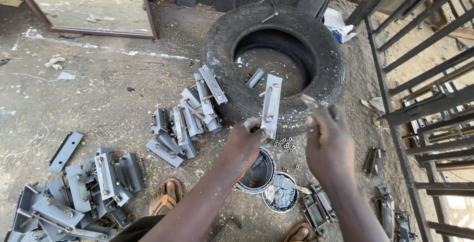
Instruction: Painting small metal brackets with a brush and fitting them together on a fabrication floor
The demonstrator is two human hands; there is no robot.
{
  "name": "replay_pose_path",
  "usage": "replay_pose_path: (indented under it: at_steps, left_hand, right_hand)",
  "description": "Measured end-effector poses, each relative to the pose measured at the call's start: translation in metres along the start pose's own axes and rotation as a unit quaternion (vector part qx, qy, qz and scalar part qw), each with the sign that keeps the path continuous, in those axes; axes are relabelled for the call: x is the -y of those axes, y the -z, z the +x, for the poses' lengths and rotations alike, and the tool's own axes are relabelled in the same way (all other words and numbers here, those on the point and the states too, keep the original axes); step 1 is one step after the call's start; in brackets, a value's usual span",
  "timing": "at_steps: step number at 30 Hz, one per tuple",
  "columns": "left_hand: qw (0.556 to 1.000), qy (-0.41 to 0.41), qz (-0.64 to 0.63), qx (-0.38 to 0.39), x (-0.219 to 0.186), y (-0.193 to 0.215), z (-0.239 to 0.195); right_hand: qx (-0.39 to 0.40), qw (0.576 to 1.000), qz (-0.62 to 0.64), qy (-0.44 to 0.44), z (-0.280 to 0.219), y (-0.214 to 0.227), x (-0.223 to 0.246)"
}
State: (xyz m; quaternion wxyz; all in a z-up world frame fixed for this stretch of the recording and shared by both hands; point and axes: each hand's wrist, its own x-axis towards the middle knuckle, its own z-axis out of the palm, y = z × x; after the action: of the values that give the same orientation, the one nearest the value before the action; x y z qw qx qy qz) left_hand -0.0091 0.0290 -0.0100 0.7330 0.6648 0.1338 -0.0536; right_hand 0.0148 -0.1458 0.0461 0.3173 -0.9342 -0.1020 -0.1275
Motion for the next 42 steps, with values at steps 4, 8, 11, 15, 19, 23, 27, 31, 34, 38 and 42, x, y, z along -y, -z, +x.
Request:
replay_pose_path:
  at_steps: [4,8,11,15,19,23,27,31,34,38,42]
  left_hand:
    - [0.996,0.047,0.078,0.012,-0.005,-0.012,-0.014]
    - [0.995,0.021,0.095,0.036,-0.002,-0.016,-0.018]
    - [0.993,0.03,0.111,0.022,0.007,-0.014,-0.014]
    - [0.992,-0.022,0.122,0.006,0.007,-0.022,-0.014]
    - [0.99,-0.026,0.135,-0.005,-0.01,-0.022,-0.021]
    - [0.985,-0.026,0.17,-0.009,-0.027,-0.026,-0.034]
    - [0.98,-0.024,0.197,-0.028,-0.038,-0.023,-0.04]
    - [0.96,-0.102,0.255,-0.052,-0.023,-0.022,-0.029]
    - [0.941,-0.123,0.311,-0.045,-0.016,-0.026,-0.026]
    - [0.925,-0.186,0.327,-0.048,0.006,-0.03,-0.019]
    - [0.929,-0.226,0.293,-0.028,0.008,-0.032,-0.02]
  right_hand:
    - [0.039,0.997,-0.061,-0.033,0.005,0.01,0.034]
    - [0.127,0.98,-0.135,-0.073,0.005,0.015,0.039]
    - [0.144,0.973,-0.154,-0.089,0.006,0.004,0.012]
    - [0.088,0.982,-0.091,-0.141,0.012,-0.003,-0.021]
    - [0.077,0.99,-0.023,-0.117,0.007,-0.005,-0.013]
    - [0.095,0.981,0.061,-0.156,0.006,-0.016,-0.036]
    - [0.11,0.957,0.156,-0.219,0.009,0.004,0.0]
    - [0.037,0.951,0.235,-0.197,0.015,0.013,-0.001]
    - [-0.059,0.932,0.294,-0.203,0.014,0.006,-0.02]
    - [-0.063,0.887,0.351,-0.292,0.018,0.004,-0.029]
    - [-0.003,0.836,0.409,-0.366,0.019,-0.007,-0.059]
